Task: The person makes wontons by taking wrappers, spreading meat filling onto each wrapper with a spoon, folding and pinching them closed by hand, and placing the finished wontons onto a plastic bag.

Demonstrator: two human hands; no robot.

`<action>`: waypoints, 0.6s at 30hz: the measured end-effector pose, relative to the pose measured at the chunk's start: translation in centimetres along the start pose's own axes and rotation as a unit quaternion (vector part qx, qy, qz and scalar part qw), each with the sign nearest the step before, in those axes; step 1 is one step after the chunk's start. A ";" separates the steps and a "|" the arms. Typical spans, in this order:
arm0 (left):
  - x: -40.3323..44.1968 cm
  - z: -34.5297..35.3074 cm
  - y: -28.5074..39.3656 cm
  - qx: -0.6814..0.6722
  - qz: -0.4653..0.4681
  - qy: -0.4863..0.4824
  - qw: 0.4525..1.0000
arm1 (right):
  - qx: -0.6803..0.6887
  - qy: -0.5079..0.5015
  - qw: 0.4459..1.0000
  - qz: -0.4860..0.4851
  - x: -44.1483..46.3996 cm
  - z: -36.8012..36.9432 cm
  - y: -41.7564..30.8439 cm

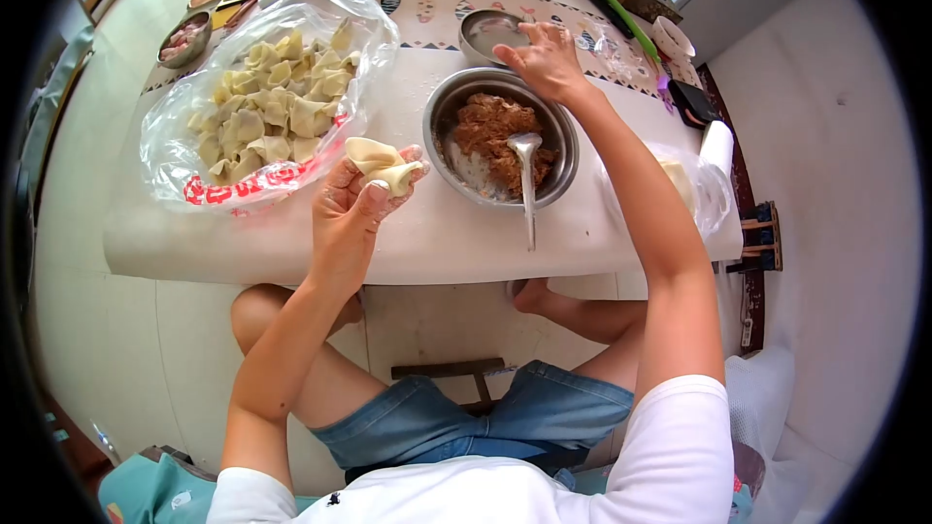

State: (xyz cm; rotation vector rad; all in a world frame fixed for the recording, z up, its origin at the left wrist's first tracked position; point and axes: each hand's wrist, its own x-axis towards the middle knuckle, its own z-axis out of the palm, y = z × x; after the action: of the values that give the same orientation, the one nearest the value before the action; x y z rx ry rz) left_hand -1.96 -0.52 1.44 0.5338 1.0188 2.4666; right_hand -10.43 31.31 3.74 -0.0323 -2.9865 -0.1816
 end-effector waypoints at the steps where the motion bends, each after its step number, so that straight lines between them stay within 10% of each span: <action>1: 0.0 -0.1 0.0 0.008 0.010 -0.008 1.000 | 0.017 -0.003 1.000 0.005 -0.2 0.4 -0.1; 9: -1.0 1.0 0.5 0.035 0.098 -0.100 0.990 | 0.246 0.182 0.911 -0.276 -9.4 -11.1 -10.2; 18: -1.8 0.8 -0.8 0.089 0.081 -0.111 0.986 | 0.246 0.248 0.885 -0.309 -13.4 -10.3 -13.7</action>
State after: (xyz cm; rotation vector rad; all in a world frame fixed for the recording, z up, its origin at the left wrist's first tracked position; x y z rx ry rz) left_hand 0.15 -0.49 1.00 0.9615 1.1495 2.3965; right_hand 3.93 16.29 10.16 0.8820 -2.3401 0.4399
